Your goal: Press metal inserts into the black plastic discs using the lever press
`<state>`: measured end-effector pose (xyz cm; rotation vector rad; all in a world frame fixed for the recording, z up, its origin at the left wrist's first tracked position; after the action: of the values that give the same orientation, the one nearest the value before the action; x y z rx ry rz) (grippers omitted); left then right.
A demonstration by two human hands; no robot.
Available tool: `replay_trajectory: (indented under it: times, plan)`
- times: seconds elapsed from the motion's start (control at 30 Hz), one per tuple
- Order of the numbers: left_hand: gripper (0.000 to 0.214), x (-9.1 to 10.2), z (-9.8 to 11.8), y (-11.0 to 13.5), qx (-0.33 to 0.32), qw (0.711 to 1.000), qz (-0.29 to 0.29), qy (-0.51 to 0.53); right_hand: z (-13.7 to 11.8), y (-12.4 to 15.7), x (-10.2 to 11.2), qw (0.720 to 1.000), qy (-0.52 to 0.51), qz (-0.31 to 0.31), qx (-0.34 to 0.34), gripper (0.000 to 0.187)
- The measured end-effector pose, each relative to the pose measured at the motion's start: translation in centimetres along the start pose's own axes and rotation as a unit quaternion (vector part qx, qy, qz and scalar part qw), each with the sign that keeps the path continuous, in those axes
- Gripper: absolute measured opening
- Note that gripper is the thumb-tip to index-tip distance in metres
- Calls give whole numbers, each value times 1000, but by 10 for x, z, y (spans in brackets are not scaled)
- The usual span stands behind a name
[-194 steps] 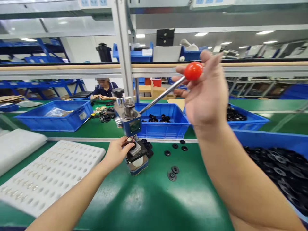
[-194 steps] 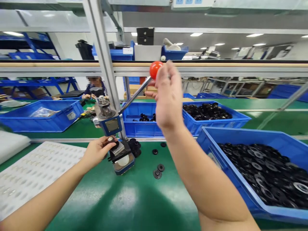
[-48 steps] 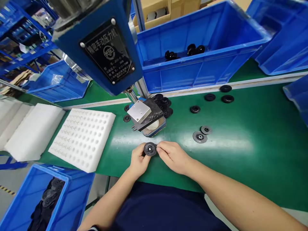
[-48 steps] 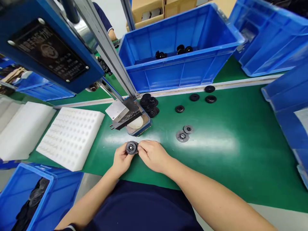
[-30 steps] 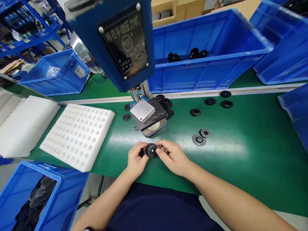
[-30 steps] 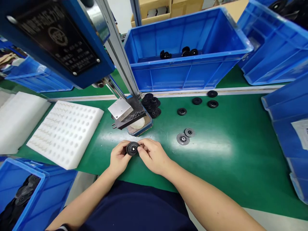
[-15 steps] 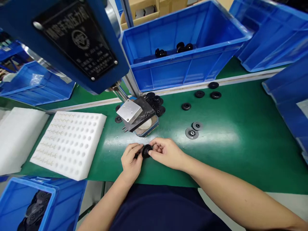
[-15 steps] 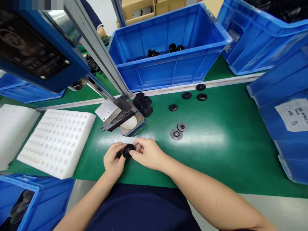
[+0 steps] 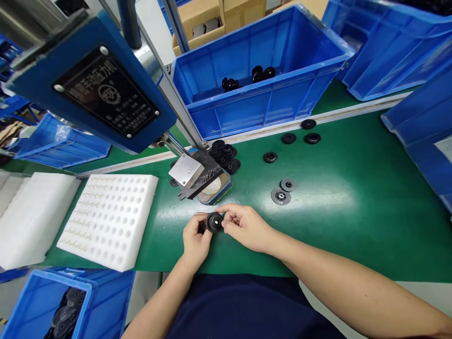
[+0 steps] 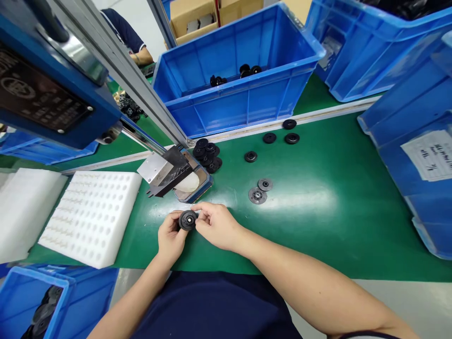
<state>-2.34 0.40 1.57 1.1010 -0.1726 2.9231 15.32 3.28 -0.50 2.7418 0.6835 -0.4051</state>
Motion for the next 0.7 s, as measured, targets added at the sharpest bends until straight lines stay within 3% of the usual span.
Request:
replay_trajectory:
  times: [0.37, 0.6, 0.7]
  plan:
    - [15, 2, 5, -3, -94, 995, 11, -39, -1, -1, -1, 999, 36, 7, -18, 19]
    - [10, 1, 7, -3, -119, 989, 1, -86, 2, -8, -1, 996, 2, 9, -88, 10]
    - [10, 2, 6, -2, -111, 990, 5, -88, 0, -8, -3, 995, -2, 24, -92, 14]
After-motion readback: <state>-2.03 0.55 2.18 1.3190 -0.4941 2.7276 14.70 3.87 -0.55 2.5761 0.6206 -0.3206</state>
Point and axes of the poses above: each hand's wrist, its own y-axis away from the middle knuckle, its own x-axis out of the back of the hand, z = x × y, the point moved 2 cm from there along -y, towards the middle knuckle, and after that the axes turned 1 degree about x, right-handed, at the moved point
